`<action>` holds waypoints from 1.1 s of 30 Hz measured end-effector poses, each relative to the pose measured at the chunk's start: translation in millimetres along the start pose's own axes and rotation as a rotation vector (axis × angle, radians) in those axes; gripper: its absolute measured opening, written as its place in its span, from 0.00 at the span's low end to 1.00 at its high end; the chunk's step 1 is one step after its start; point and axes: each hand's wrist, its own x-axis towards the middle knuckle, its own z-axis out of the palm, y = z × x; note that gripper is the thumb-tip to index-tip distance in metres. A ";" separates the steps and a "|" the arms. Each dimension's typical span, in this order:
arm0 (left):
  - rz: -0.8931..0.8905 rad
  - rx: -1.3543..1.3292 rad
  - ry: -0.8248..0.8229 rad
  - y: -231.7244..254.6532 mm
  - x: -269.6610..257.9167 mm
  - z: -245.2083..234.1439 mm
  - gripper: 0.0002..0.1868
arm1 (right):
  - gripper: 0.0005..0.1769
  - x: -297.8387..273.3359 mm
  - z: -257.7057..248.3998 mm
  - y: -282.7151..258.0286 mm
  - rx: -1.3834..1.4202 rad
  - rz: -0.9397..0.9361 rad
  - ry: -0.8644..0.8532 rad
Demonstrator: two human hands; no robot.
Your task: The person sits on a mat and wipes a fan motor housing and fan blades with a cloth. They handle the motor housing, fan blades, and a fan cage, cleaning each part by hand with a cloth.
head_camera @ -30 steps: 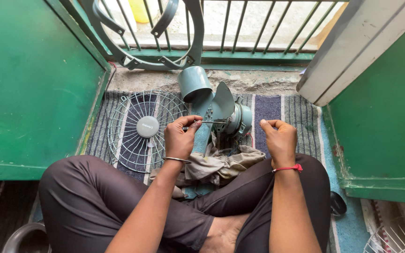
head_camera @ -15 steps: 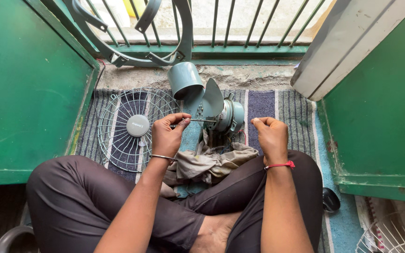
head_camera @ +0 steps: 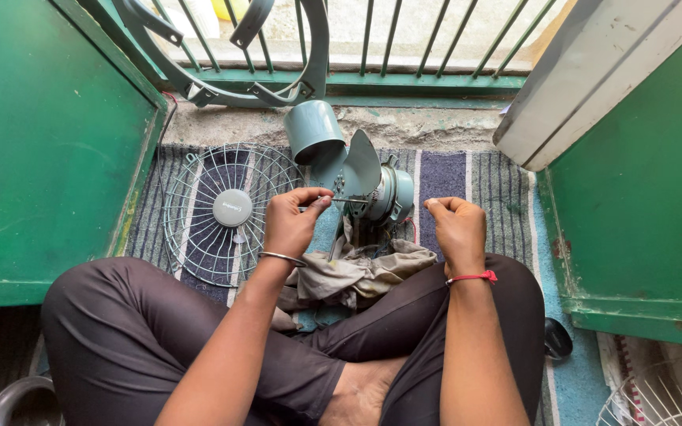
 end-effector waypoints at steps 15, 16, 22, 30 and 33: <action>0.393 0.485 0.204 1.1 -27.4 39.8 0.17 | 0.13 43.5 30.4 62.7 0.154 0.146 -0.172; 0.337 0.464 0.210 -0.8 -29.0 43.5 0.19 | 0.13 41.5 31.2 60.4 0.156 0.148 -0.172; 0.055 0.142 0.273 -2.6 -59.0 69.9 0.27 | 0.10 26.2 24.4 36.2 0.244 0.184 -0.173; -0.063 0.242 0.214 13.4 -71.0 79.4 0.25 | 0.10 12.1 16.9 8.4 0.251 0.324 -0.197; -0.011 0.299 0.283 17.0 -70.7 78.5 0.29 | 0.10 10.8 17.1 6.2 0.252 0.323 -0.194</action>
